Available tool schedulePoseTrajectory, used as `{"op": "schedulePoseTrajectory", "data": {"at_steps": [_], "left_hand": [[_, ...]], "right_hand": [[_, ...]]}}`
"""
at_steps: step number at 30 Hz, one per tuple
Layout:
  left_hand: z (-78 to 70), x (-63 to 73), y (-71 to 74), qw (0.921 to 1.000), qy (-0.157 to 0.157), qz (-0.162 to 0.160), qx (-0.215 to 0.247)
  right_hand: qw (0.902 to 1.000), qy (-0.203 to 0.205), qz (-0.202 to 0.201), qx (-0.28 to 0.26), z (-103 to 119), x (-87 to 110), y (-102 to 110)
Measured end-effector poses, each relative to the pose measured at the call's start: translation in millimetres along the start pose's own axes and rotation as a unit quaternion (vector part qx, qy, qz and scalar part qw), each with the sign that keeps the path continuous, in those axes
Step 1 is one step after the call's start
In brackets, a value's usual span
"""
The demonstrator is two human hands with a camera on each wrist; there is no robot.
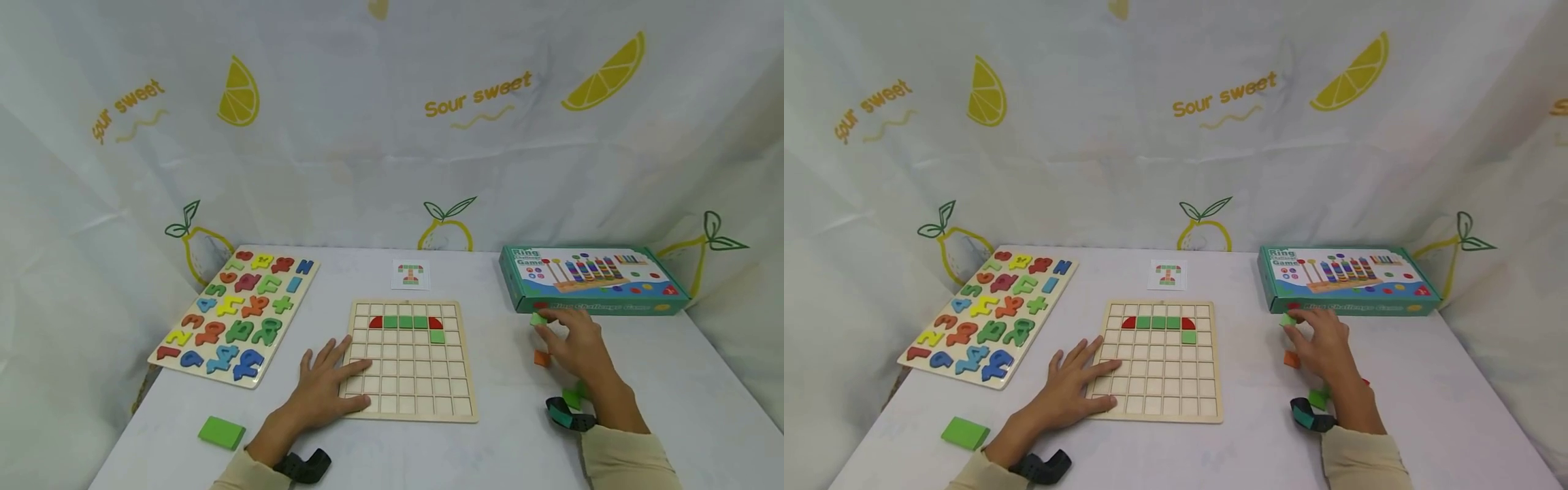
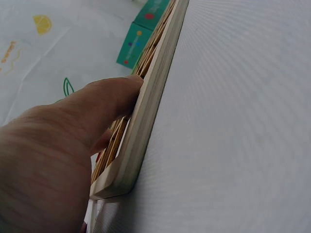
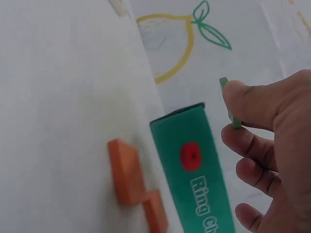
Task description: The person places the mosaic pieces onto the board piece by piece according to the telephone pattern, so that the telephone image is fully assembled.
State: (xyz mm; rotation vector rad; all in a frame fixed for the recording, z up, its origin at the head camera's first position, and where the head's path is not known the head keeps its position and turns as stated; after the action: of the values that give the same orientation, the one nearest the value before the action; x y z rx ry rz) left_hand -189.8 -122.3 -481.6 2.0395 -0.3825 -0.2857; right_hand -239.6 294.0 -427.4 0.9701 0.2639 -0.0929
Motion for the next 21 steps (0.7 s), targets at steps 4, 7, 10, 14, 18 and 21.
{"op": "schedulePoseTrajectory", "data": {"at_steps": [4,7,10,14,18,21], "left_hand": [[0.8,0.5,-0.5,1.0,-0.002,-0.003,-0.001],[1.2,1.1,-0.7,1.0,-0.003,-0.002,0.002],[1.6,1.2,-0.9,1.0,-0.002,-0.002,0.003],[2.7,0.4,-0.9,1.0,-0.001,-0.004,0.0],[3.2,-0.4,-1.0,1.0,-0.004,-0.004,0.002],[2.6,-0.5,-1.1,1.0,-0.006,-0.003,0.004]], "right_hand": [[0.9989,0.034,-0.031,-0.003,24.7,-0.3,11.9],[0.9956,0.073,-0.057,-0.012,47.5,0.6,20.0],[0.9886,0.125,-0.081,-0.023,72.3,0.8,26.1],[0.979,0.175,-0.098,-0.036,101.5,-0.9,28.9],[0.9775,0.183,-0.092,-0.051,123.1,-3.5,22.9],[0.9767,0.187,-0.082,-0.065,137.6,-5.7,14.6]]}}
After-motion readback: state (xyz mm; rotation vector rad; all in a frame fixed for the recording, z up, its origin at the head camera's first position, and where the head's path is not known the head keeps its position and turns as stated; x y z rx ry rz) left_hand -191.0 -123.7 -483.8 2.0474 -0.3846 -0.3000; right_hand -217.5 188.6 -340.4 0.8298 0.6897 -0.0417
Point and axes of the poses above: each hand's wrist, its own x-axis away from the middle knuckle, its own y-axis out of the back of the hand, z = x × y, the point moved 7 cm from there along -x, towards the middle knuckle
